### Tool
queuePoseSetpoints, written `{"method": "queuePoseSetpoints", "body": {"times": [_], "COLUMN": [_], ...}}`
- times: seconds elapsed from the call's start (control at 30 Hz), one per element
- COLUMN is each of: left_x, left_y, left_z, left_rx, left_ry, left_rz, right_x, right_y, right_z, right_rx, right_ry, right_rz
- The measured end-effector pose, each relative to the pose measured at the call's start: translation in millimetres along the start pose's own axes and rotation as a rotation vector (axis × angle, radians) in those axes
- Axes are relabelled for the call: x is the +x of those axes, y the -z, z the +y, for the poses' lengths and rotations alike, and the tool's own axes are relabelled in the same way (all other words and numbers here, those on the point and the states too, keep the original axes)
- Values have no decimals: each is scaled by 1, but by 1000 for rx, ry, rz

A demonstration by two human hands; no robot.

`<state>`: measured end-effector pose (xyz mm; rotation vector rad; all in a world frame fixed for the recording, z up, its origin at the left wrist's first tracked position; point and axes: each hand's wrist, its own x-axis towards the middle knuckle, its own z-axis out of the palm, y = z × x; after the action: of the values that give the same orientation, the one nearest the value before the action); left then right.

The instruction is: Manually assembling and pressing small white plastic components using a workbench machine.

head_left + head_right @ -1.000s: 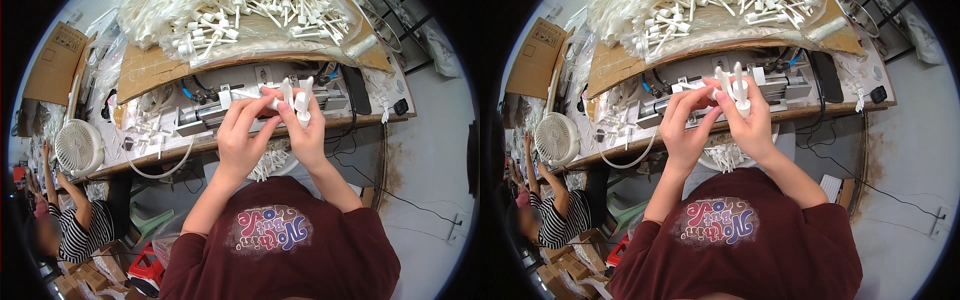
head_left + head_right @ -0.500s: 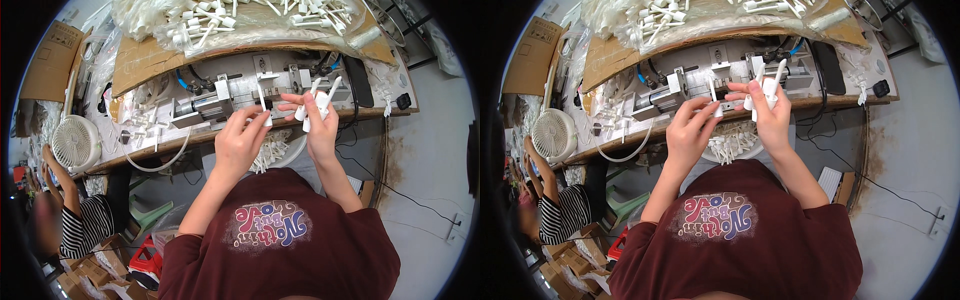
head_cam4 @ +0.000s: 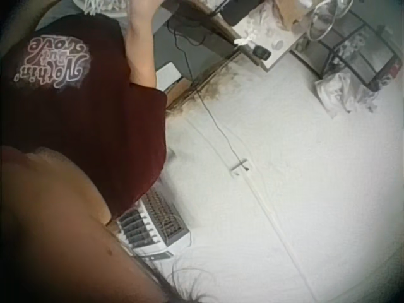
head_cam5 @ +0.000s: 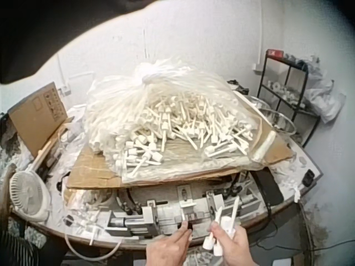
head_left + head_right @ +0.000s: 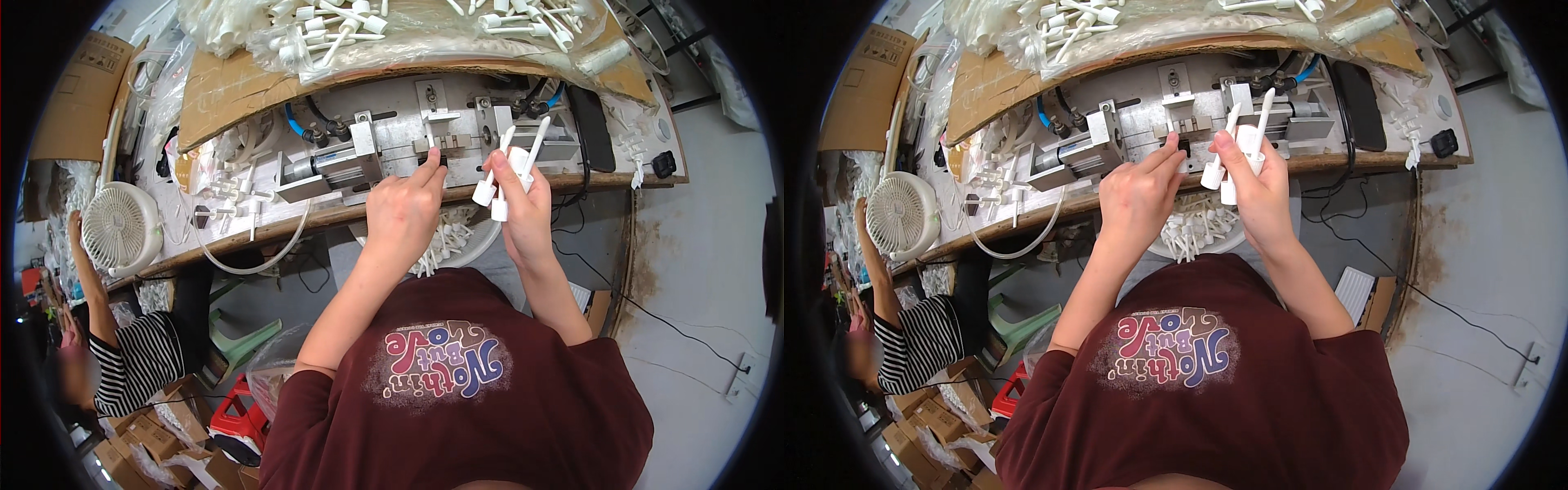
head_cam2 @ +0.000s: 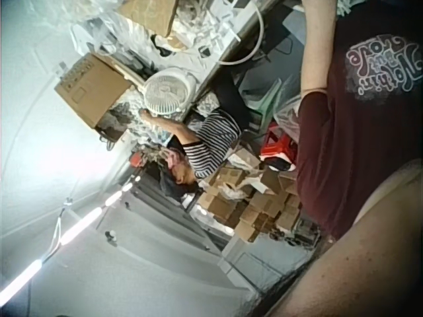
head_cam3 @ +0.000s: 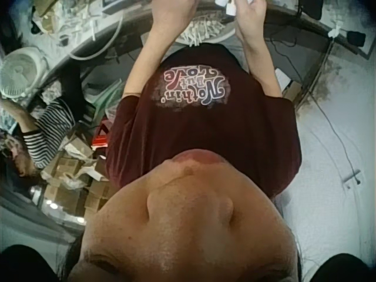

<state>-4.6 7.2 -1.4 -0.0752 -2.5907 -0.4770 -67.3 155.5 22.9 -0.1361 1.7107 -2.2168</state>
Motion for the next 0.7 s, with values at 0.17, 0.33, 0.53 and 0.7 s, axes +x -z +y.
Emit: {"method": "queuePoseSetpoints", "body": {"times": [0.17,0.33,0.53,0.7], "left_x": [0,-2,-5,-4], "left_y": [2,8,23,29], "left_z": [-3,-4,14,15], "left_rx": [3,-48,-590,-586], "left_ry": [-2,38,-10,61], "left_rz": [-25,-53,15,80], "right_x": [3,2,4,5], "right_y": [5,9,5,6], "right_z": [0,4,15,13], "right_rx": [-16,-54,-25,-24], "right_ry": [-53,-90,-101,-80], "right_rz": [-59,-57,-79,-95]}}
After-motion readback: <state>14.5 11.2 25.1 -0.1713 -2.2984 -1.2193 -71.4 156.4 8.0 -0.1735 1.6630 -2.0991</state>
